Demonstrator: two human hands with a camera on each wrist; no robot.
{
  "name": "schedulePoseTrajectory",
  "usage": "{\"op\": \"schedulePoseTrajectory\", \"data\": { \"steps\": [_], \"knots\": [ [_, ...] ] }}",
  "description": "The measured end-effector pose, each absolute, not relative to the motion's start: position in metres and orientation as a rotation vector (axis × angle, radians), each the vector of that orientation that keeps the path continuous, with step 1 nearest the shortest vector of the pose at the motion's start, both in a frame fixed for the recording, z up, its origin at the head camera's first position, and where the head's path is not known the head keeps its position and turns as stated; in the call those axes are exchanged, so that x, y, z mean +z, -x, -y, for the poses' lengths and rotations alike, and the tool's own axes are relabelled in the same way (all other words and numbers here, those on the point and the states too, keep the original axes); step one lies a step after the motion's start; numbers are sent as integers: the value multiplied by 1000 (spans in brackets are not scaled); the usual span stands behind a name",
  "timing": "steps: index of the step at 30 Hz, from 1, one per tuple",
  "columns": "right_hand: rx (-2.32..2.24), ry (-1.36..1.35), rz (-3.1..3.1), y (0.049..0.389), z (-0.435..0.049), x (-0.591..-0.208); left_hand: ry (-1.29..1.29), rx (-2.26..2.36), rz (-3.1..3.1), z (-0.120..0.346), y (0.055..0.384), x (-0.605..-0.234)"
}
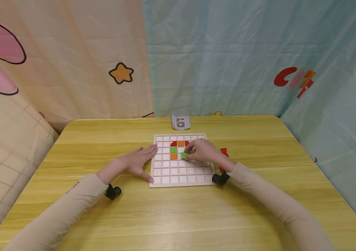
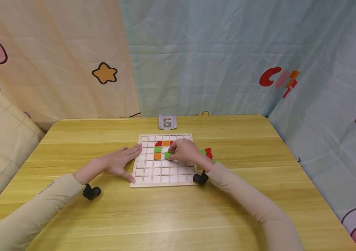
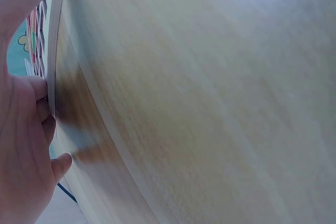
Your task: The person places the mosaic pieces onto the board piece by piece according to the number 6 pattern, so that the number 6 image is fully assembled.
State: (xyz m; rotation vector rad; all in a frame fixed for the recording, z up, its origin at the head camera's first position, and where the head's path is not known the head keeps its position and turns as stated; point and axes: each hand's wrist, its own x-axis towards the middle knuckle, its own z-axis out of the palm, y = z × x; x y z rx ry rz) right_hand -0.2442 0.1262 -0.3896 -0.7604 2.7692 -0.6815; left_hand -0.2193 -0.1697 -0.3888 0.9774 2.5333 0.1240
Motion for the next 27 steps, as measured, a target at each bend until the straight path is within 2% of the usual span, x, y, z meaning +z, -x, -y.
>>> {"op": "schedulePoseTrajectory", "data": {
  "steps": [27],
  "knots": [
    [-627, 617, -2742, 245, -110, -385, -957, 134, -2529, 169, 219, -390]
  ]
}}
